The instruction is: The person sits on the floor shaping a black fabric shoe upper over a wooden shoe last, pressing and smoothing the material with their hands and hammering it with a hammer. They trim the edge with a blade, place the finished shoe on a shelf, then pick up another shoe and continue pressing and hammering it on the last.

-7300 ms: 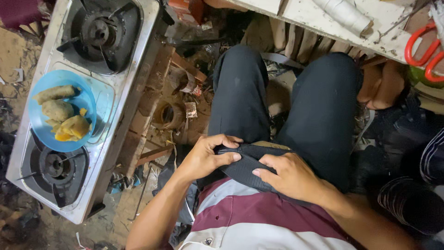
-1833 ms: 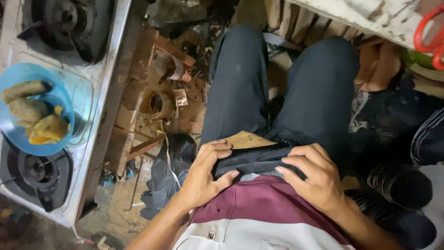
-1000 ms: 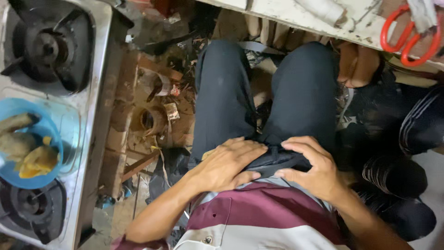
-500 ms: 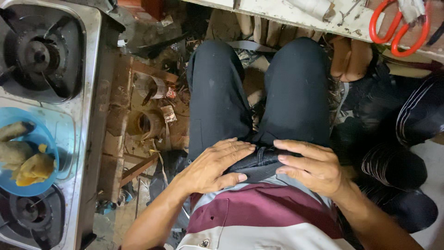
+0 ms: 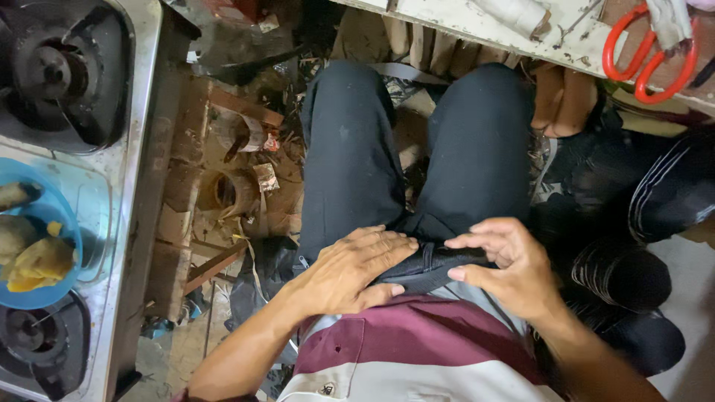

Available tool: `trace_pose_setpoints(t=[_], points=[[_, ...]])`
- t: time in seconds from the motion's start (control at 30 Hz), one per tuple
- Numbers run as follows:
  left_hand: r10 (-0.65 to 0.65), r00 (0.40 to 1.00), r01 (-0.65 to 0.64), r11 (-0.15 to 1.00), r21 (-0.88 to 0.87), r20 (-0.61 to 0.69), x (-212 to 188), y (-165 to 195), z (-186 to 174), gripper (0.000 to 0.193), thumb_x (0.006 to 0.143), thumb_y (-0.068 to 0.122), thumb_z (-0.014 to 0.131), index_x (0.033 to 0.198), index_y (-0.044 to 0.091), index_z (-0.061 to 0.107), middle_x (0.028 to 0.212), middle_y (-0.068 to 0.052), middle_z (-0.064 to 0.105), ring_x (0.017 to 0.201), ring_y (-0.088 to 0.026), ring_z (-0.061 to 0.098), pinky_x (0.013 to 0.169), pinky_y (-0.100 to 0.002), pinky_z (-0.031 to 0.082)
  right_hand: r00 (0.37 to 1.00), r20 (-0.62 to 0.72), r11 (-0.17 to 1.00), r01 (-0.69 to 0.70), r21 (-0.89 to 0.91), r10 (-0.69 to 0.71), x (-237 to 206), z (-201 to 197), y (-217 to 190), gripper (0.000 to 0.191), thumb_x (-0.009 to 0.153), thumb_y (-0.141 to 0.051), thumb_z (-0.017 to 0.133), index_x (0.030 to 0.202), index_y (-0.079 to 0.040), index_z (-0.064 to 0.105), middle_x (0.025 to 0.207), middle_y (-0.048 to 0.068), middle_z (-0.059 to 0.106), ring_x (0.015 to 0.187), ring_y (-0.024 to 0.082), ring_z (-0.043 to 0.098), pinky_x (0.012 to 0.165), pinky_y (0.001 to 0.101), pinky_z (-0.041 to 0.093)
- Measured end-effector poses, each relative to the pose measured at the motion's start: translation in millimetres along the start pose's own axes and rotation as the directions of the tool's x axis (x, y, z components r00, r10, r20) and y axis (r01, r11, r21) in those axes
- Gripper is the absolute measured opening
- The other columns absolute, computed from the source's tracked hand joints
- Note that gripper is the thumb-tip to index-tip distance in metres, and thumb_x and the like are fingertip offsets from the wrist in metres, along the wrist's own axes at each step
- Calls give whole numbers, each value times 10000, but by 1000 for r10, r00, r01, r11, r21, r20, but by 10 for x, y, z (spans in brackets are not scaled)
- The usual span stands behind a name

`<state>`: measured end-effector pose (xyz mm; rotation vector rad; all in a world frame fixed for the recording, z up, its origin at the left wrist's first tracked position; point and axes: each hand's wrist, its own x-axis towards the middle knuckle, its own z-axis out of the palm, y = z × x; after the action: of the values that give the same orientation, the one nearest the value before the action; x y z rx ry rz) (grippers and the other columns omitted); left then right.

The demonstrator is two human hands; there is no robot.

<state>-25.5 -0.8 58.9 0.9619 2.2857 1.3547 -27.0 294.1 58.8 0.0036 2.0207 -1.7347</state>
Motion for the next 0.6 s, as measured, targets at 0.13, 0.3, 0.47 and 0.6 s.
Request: trace_pose_setpoints(t=[0.13, 0.3, 0.47, 0.6], points=[[12, 1000, -12, 999, -51, 8, 44, -61, -13, 636, 907, 309, 711, 1425, -22, 547, 1433, -199, 614, 1343, -363, 570, 1189, -498, 395, 873, 200, 731, 482, -483, -444, 98, 13, -244, 425, 637, -113, 871, 1009, 14, 710, 1157, 203, 720, 1045, 354, 720, 909, 401, 580], [23, 1000, -22, 997, -69, 20, 70, -97, -27, 640, 899, 301, 719, 1422, -27, 547, 1406, -211, 619, 1314, -384, 576, 1154, -493, 423, 680, 316, 488, 710, -508, -661, 169, 160, -361, 354, 678, -137, 882, 942, 9, 696, 1114, 200, 696, 1059, 370, 714, 952, 458, 579], [10, 999, -9, 1000, -27, 35, 70, -65, 18, 664, 856, 278, 715, 1427, -15, 542, 1395, -203, 626, 1305, -381, 580, 1157, -504, 394, 790, 222, 653, 602, -459, -572, 94, 188, -276, 241, 710, -73, 876, 829, -26, 672, 975, 132, 714, 1000, 315, 754, 866, 397, 613], [12, 1000, -13, 1000, 21, 28, 50, -45, 68, 653, 864, 253, 690, 1436, -18, 529, 1408, -207, 620, 1327, -371, 571, 1183, -521, 356, 779, 216, 675, 620, -399, -588, 64, 154, -182, 260, 711, -60, 891, 840, -11, 671, 901, 114, 714, 938, 277, 765, 857, 371, 637]])
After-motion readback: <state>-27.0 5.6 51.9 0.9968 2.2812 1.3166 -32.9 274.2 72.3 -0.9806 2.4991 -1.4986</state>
